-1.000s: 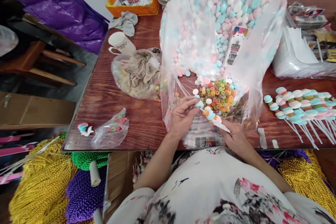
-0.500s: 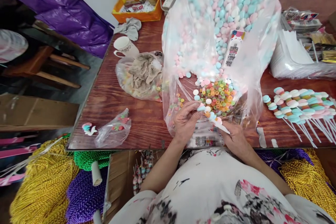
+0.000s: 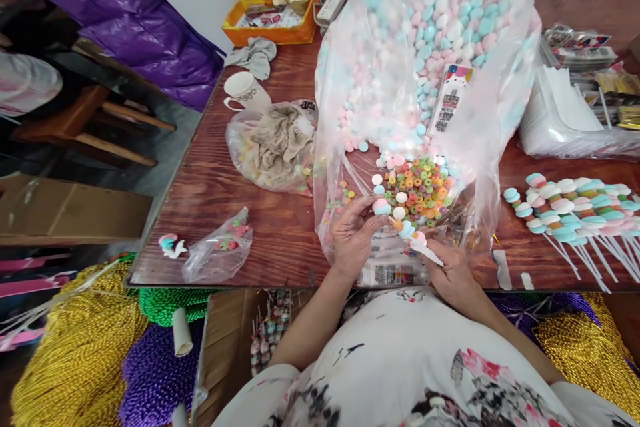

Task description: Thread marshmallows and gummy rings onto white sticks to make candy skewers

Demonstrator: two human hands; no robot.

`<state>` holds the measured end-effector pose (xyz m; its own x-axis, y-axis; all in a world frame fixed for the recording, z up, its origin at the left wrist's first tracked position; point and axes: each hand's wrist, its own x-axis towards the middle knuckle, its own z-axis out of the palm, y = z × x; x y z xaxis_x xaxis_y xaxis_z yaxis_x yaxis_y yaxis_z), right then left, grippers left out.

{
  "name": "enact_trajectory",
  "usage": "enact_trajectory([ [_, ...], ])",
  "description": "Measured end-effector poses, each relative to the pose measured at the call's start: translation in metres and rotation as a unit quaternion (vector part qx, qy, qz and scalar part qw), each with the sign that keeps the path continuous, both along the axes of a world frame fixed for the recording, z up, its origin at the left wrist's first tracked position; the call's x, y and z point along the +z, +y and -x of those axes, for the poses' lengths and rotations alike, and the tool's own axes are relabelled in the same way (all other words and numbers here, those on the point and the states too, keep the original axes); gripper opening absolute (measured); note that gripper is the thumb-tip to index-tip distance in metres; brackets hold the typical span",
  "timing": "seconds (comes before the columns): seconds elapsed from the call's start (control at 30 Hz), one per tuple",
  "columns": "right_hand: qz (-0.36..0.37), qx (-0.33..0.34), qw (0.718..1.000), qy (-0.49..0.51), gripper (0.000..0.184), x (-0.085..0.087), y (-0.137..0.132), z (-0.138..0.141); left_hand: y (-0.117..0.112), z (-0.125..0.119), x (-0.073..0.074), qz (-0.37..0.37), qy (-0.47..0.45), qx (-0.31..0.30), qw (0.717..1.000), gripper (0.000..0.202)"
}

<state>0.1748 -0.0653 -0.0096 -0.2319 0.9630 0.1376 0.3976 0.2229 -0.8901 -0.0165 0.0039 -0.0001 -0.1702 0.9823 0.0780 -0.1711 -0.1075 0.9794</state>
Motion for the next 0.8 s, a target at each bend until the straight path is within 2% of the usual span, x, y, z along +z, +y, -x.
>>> enact_trajectory([
  [0.27, -0.015, 0.013, 1.0, 0.003, 0.026, 0.003, 0.001, 0.001, -0.001, 0.002, -0.008, -0.058, -0.013, -0.002, 0.998, 0.031],
  [0.47, -0.049, 0.03, 0.998, 0.015, 0.035, 0.002, 0.001, -0.001, 0.001, 0.005, -0.011, -0.061, -0.028, -0.008, 0.998, 0.027],
  [0.63, -0.054, 0.032, 0.998, 0.03, 0.039, 0.0, 0.002, 0.001, 0.0, 0.008, -0.005, -0.126, 0.058, -0.018, 0.99, 0.022],
  [0.8, -0.055, 0.044, 0.996, 0.046, 0.042, -0.004, 0.002, 0.006, -0.001, 0.012, 0.005, -0.178, 0.172, -0.003, 0.969, 0.02],
])
